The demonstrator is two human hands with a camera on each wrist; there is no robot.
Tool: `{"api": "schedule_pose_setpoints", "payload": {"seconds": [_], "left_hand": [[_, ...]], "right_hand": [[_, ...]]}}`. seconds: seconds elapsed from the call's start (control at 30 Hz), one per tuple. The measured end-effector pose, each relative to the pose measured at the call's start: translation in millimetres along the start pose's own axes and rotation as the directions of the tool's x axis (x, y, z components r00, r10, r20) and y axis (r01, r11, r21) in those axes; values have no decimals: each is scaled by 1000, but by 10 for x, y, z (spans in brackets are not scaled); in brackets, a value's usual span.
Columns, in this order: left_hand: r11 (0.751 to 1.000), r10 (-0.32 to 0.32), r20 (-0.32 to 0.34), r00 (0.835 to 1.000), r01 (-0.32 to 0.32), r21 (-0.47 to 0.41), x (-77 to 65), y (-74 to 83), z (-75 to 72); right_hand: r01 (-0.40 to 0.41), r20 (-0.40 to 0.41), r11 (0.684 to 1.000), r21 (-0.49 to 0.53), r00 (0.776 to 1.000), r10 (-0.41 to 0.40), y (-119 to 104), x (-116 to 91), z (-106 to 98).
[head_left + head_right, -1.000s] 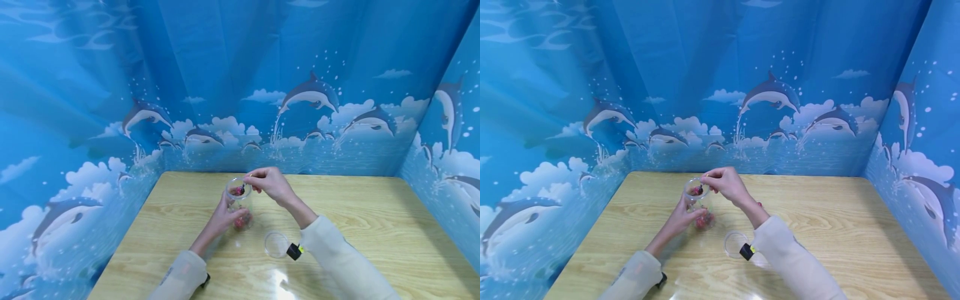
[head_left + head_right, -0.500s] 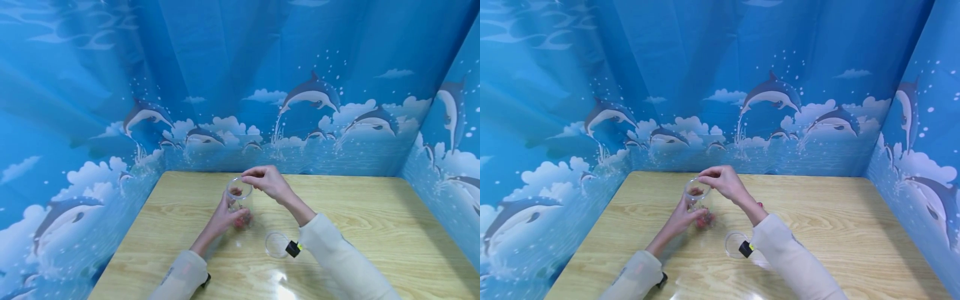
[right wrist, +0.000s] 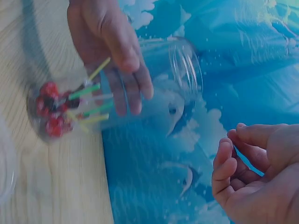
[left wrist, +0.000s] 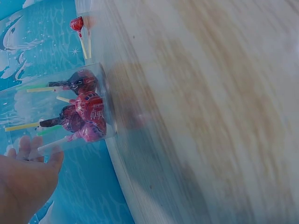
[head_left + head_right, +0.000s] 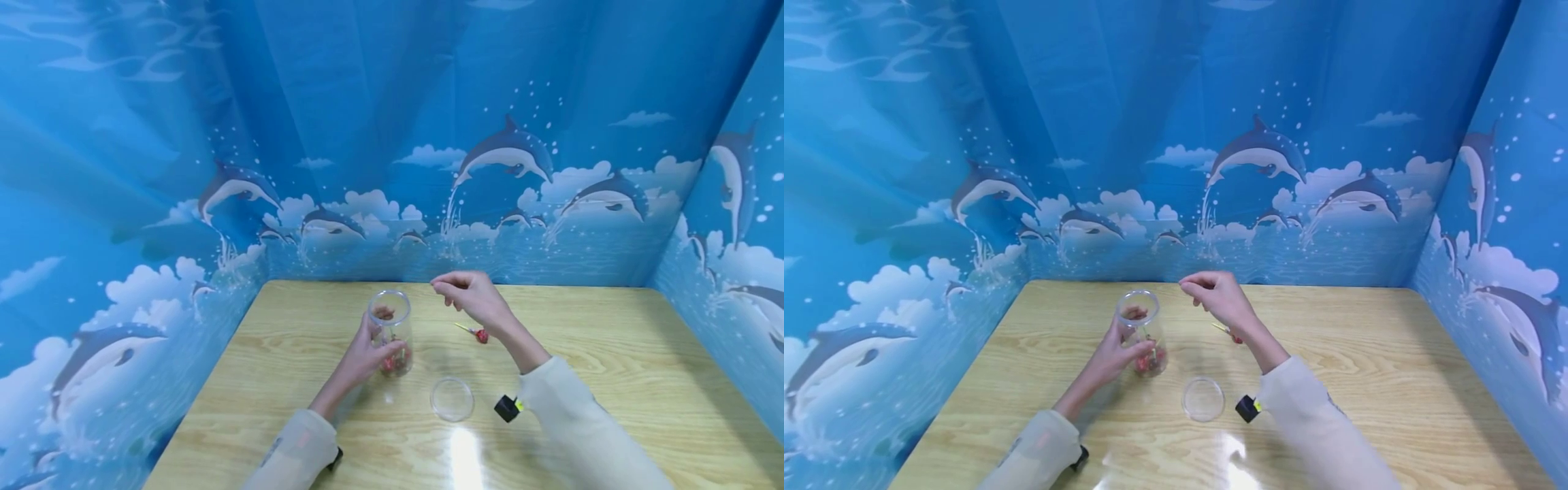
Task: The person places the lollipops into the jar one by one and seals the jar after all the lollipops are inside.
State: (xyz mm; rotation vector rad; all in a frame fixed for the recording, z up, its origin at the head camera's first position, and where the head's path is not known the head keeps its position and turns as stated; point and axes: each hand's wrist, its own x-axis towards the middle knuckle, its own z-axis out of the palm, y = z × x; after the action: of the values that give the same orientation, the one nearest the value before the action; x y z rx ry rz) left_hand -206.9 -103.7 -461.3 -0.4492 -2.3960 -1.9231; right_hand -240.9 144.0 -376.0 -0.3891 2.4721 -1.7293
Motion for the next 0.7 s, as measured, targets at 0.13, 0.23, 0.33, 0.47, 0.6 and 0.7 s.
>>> {"api": "schedule_pose_setpoints", "payload": {"seconds": [0.13, 0.23, 0.33, 0.47, 0.6, 0.7], "left_hand": [[1000, 4, -2, 1000, -4, 6, 20, -129, -9], [1000, 10, 8, 1000, -10, -3, 34, -173, -24], [1000, 20, 16, 1000, -20, -9, 41, -185, -32], [1000, 18, 23, 1000, -18, 5, 39, -191, -35], [1000, 6, 25, 1000, -6, 18, 35, -188, -39], [1000, 3, 27, 1000, -4, 19, 38, -183, -39]], "right_hand": [[-41, -21, 999, -11, 999, 41, 117, -33, -116], [-56, -35, 998, -26, 998, 55, 203, -63, -192], [-70, -46, 997, -36, 997, 69, 288, -89, -259], [-103, -63, 994, -47, 993, 100, 418, -108, -339], [-113, -74, 992, -56, 991, 109, 552, -105, -402], [-122, -84, 991, -57, 990, 117, 637, -98, -434]]}}
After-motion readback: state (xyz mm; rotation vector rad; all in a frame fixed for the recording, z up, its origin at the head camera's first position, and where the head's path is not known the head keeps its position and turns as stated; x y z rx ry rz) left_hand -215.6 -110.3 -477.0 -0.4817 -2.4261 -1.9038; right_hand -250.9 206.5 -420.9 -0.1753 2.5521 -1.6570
